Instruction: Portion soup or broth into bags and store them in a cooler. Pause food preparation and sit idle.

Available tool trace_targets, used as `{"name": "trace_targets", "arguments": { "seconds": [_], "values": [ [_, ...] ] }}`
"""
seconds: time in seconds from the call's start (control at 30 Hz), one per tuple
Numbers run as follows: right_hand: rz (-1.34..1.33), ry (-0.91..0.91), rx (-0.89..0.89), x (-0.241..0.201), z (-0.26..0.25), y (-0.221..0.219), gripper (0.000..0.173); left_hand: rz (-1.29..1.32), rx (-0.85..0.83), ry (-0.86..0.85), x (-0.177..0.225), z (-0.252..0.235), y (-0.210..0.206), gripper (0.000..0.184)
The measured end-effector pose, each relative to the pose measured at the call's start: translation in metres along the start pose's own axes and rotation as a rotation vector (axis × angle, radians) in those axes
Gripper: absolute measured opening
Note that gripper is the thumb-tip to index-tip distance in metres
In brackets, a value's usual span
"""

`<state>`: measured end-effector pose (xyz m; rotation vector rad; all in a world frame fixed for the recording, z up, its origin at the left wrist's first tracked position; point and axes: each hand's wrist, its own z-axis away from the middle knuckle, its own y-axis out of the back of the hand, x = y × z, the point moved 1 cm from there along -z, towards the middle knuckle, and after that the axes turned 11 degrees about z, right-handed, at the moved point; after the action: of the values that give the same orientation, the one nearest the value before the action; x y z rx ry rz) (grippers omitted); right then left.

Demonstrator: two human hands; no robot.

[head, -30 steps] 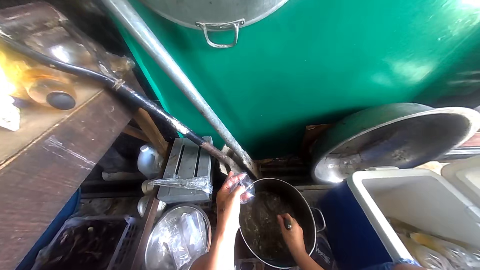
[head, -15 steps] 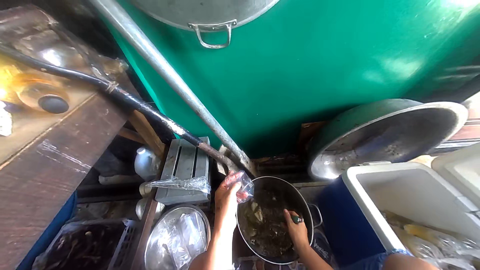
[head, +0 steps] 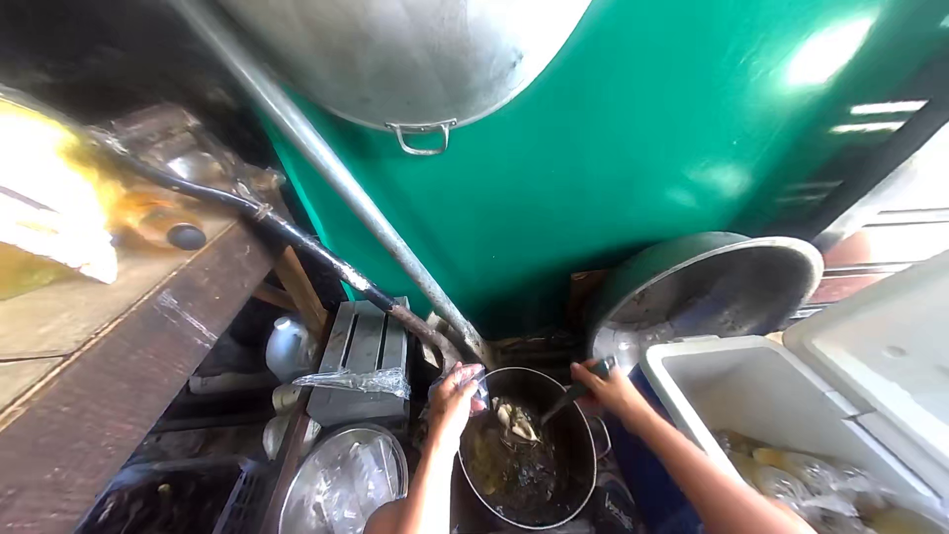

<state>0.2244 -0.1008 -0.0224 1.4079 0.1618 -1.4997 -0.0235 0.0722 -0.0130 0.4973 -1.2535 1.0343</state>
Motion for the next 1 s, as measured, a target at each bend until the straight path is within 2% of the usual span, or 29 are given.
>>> {"name": "trace_targets", "arguments": {
  "seconds": [0.13,0.23,0.43,0.57,0.7,0.8,0.87,0.93,1.0],
  "values": [
    [0.054,0.094,-0.103,-0.082,0.006,0.049,0.028,-0.032,-0.011,0.074,0.002,0.003,0.003,0.028],
    [0.094,0.191,-0.18,-0.126,0.007,0.072,0.026,-0.084,-0.041,0.149,0.006,0.009,-0.001,0.031],
    [0.236,0.279,-0.309,-0.194,0.005,0.076,0.027,-0.095,-0.201,0.244,0.007,0.016,-0.015,0.054],
    [0.462,0.249,-0.304,-0.237,0.002,0.039,0.033,-0.068,-0.305,0.263,0.004,0.025,-0.03,0.06],
    [0.932,0.375,-0.252,-0.283,0.024,-0.036,0.039,-0.042,-0.309,0.327,-0.01,0.029,-0.042,0.063],
    [1.174,0.493,-0.303,-0.3,0.064,-0.104,0.032,0.048,-0.143,0.447,-0.02,0.03,-0.047,0.061],
    [1.252,0.568,-0.378,-0.299,0.08,-0.138,0.028,0.141,-0.035,0.499,-0.025,0.029,-0.049,0.054],
    [1.257,0.607,-0.408,-0.3,0.084,-0.149,0.026,0.244,0.006,0.537,-0.023,0.029,-0.048,0.048],
    [1.209,0.583,-0.339,-0.299,0.078,-0.138,0.025,0.253,0.029,0.571,-0.025,0.024,-0.047,0.044]
  ]
}}
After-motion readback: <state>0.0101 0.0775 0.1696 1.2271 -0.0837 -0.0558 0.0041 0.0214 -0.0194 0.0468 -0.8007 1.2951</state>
